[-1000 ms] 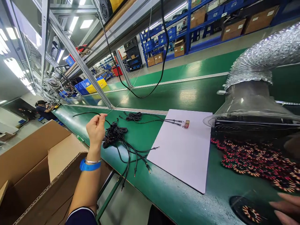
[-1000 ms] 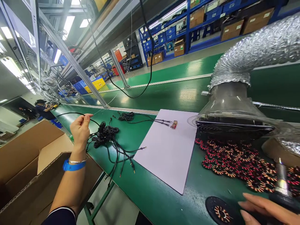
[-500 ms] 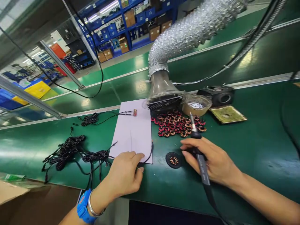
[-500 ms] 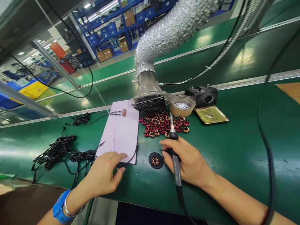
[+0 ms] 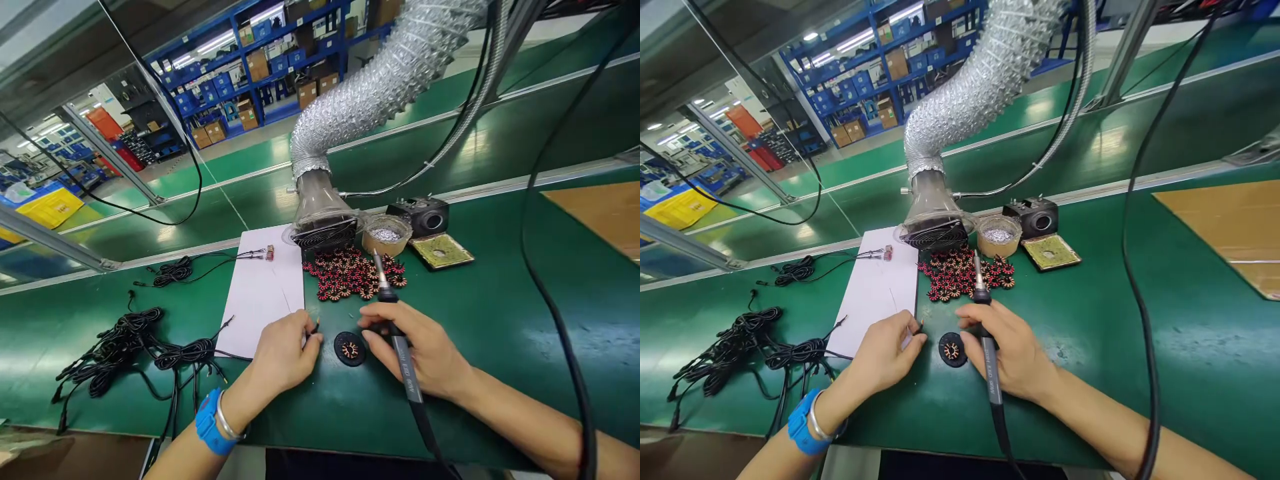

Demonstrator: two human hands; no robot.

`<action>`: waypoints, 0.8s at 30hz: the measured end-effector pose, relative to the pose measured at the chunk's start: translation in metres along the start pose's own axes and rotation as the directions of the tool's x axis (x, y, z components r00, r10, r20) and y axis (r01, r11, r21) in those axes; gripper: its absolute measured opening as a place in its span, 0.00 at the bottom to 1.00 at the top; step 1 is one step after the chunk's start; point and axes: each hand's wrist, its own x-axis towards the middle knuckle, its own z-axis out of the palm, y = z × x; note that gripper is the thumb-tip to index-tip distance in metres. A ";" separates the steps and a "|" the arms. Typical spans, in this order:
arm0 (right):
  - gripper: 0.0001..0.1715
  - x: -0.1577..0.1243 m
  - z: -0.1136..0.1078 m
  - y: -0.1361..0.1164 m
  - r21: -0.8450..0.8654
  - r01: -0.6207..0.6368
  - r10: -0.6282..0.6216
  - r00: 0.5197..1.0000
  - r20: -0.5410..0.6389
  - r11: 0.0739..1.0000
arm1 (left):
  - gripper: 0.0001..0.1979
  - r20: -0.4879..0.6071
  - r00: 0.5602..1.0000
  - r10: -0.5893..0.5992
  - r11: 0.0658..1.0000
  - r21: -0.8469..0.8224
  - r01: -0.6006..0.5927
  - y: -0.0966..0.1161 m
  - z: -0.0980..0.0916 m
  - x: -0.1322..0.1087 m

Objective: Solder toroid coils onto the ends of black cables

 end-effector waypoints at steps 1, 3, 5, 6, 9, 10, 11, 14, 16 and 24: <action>0.20 0.002 0.002 -0.005 0.055 -0.060 0.059 0.998 0.014 0.997 | 0.05 -0.003 0.999 0.033 0.998 -0.058 -0.033 0.003 -0.002 -0.003; 0.21 0.009 0.006 -0.014 0.170 -0.169 0.158 0.985 0.075 0.971 | 0.05 -0.017 0.997 0.071 0.986 -0.147 -0.073 0.011 -0.006 -0.006; 0.21 0.017 0.009 -0.021 0.248 -0.224 0.193 0.970 0.146 0.942 | 0.05 -0.023 0.996 0.087 0.980 -0.180 -0.089 0.017 -0.010 -0.007; 0.21 0.021 0.010 -0.024 0.271 -0.235 0.195 0.967 0.167 0.933 | 0.04 -0.022 0.995 0.094 0.976 -0.194 -0.096 0.019 -0.012 -0.006; 0.19 0.031 0.011 -0.027 0.290 -0.206 0.167 0.974 0.151 0.935 | 0.04 0.006 0.993 0.121 0.955 -0.273 -0.115 0.019 -0.017 0.000; 0.18 0.033 0.011 -0.027 0.284 -0.178 0.147 0.981 0.127 0.942 | 0.05 0.008 0.990 0.140 0.941 -0.313 -0.131 0.017 -0.018 0.002; 0.18 0.035 0.011 -0.027 0.280 -0.142 0.119 0.988 0.098 0.949 | 0.07 -0.001 0.987 0.162 0.921 -0.358 -0.151 0.015 -0.018 0.005; 0.17 0.037 0.013 -0.025 0.288 -0.043 0.040 0.999 0.014 0.957 | 0.17 -0.002 0.973 0.231 0.806 -0.560 -0.192 0.006 -0.014 0.012; 0.16 0.035 0.016 -0.024 0.292 -0.021 0.026 1.000 -0.015 0.956 | 0.18 0.095 0.963 0.251 0.672 -0.733 -0.103 0.001 -0.009 0.013; 0.18 0.025 0.026 -0.024 0.333 -0.132 0.136 0.991 0.011 0.934 | 0.18 0.044 0.993 0.113 0.705 -0.708 -0.049 0.005 0.004 0.001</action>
